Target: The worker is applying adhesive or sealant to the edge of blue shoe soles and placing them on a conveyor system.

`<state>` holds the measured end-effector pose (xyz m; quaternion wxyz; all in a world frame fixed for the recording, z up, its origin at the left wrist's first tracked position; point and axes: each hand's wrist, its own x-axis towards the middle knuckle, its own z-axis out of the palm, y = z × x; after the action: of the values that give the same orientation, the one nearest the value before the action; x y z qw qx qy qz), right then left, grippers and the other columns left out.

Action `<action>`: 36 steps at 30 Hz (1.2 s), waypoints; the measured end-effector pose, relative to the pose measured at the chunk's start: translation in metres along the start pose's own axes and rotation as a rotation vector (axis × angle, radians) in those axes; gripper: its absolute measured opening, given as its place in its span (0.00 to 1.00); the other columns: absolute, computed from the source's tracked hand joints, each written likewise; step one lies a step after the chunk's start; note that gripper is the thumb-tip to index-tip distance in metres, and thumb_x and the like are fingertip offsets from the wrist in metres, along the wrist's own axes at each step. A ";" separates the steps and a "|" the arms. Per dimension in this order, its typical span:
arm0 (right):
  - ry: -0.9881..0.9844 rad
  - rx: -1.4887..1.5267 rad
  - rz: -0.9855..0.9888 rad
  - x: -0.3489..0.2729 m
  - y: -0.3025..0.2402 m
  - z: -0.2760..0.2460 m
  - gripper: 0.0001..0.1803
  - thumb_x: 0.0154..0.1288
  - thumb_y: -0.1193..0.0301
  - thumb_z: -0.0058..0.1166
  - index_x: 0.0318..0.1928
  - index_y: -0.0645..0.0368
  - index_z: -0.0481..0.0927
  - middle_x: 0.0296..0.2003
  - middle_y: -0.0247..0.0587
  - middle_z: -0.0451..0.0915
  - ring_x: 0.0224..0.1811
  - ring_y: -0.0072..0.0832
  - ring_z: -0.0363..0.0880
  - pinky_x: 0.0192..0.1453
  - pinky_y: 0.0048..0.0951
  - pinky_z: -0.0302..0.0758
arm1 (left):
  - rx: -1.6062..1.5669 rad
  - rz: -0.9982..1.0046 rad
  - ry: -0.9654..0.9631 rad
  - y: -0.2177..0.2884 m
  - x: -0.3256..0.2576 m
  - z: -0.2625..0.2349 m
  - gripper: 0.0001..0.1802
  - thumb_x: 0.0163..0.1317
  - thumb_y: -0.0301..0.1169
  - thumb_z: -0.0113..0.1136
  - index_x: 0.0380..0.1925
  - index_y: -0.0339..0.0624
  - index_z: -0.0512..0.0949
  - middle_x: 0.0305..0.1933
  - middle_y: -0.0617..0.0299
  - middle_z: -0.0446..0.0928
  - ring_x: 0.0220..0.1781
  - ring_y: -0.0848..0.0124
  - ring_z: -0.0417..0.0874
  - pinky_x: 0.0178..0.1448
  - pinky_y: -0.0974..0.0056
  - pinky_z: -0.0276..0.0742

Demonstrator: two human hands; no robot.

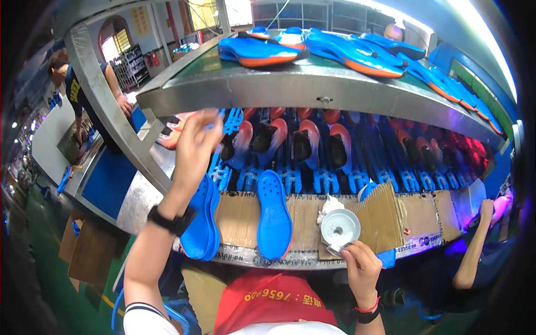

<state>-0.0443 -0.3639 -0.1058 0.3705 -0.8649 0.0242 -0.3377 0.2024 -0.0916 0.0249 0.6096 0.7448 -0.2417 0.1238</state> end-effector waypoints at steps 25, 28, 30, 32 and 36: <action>-0.159 0.057 -0.014 -0.001 -0.016 0.029 0.07 0.52 0.82 0.64 0.33 0.65 0.80 0.33 0.45 0.80 0.22 0.30 0.77 0.25 0.24 0.72 | -0.560 -0.763 -0.041 -0.043 -0.198 0.001 0.31 0.56 0.21 0.63 0.59 0.33 0.63 0.54 0.51 0.74 0.52 0.62 0.81 0.52 0.56 0.83; -0.153 0.113 -0.069 0.002 -0.025 0.031 0.08 0.51 0.82 0.65 0.33 0.65 0.80 0.34 0.45 0.81 0.22 0.30 0.77 0.25 0.25 0.73 | -0.558 -0.664 0.029 -0.040 -0.204 0.043 0.27 0.55 0.16 0.63 0.54 0.32 0.65 0.50 0.53 0.75 0.50 0.67 0.81 0.50 0.62 0.84; -0.165 0.153 -0.121 0.006 -0.031 0.034 0.08 0.50 0.81 0.65 0.32 0.65 0.80 0.34 0.45 0.81 0.24 0.32 0.79 0.26 0.25 0.75 | -0.403 -0.484 0.046 -0.038 -0.205 0.059 0.24 0.55 0.16 0.63 0.52 0.33 0.67 0.48 0.54 0.76 0.48 0.69 0.81 0.49 0.65 0.83; -0.166 0.154 -0.174 0.004 -0.029 0.039 0.09 0.50 0.81 0.66 0.33 0.64 0.80 0.34 0.46 0.81 0.25 0.34 0.80 0.27 0.27 0.75 | -0.343 -0.435 0.051 -0.032 -0.206 0.070 0.22 0.55 0.16 0.63 0.50 0.32 0.69 0.45 0.55 0.78 0.46 0.72 0.81 0.48 0.67 0.82; -0.196 0.088 -0.207 0.005 -0.031 0.044 0.10 0.50 0.79 0.66 0.33 0.63 0.80 0.34 0.46 0.81 0.25 0.35 0.81 0.27 0.28 0.76 | -0.278 -0.367 0.063 -0.021 -0.205 0.080 0.20 0.56 0.17 0.63 0.48 0.31 0.70 0.43 0.56 0.79 0.43 0.73 0.82 0.47 0.68 0.81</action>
<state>-0.0201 -0.3157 -0.1045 0.3716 -0.8746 -0.1163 -0.2889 0.0295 -0.1232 -0.1096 0.7257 0.6811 -0.0976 -0.0005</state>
